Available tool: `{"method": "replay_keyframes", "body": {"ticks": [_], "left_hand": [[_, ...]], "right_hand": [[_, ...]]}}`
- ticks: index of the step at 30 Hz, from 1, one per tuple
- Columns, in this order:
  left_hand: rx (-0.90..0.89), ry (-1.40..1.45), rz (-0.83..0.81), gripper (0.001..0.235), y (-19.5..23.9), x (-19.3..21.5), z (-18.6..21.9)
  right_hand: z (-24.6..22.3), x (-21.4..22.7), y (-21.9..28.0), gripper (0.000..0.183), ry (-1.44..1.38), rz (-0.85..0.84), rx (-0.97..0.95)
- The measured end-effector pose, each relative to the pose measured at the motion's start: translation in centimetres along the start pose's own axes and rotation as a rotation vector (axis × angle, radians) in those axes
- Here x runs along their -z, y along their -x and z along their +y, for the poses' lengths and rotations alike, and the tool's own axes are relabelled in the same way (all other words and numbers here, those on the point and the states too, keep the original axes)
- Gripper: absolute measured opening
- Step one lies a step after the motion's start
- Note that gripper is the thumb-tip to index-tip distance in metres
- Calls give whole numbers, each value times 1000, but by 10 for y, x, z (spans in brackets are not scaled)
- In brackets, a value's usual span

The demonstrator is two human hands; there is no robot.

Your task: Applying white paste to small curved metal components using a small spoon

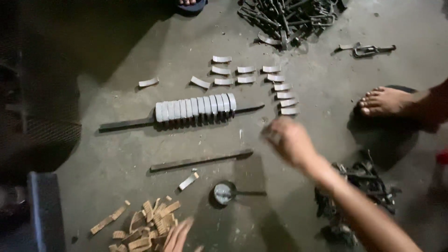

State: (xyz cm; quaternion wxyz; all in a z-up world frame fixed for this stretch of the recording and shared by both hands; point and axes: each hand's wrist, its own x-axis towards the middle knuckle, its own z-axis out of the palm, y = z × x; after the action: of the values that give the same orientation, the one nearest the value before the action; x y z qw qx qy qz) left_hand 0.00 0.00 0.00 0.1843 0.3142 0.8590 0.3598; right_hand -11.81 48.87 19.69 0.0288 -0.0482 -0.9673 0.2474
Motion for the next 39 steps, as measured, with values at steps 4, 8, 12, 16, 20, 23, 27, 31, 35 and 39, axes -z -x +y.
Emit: {"method": "replay_keyframes", "body": {"ticks": [4,8,12,16,20,23,27,31,35,39], "left_hand": [[-275,-195,-130,96,-121,65,78],[-107,-170,-141,124,-160,32,93],[20,-40,-44,114,-155,19,111],[-94,16,134,121,-154,5,96],[12,-30,134,124,-155,-24,79],[5,55,178,111,-149,-19,77],[64,56,398,55,-135,36,66],[213,-230,300,64,-143,52,18],[242,-302,180,49,-145,52,7],[232,-306,232,28,-150,50,-1]], "right_hand": [[-58,-49,88,37,78,-196,22],[-89,-87,117,44,328,-315,3],[-94,-110,124,30,312,-237,-1],[-95,-100,128,25,181,-204,177],[-108,-77,140,14,94,-175,-121],[-119,-68,145,20,-18,-61,-176],[-120,-77,155,20,-146,17,-210],[-111,-95,161,23,-195,43,-164],[-109,-104,167,24,-270,52,-260],[-99,-114,176,17,-219,30,-359]]}}
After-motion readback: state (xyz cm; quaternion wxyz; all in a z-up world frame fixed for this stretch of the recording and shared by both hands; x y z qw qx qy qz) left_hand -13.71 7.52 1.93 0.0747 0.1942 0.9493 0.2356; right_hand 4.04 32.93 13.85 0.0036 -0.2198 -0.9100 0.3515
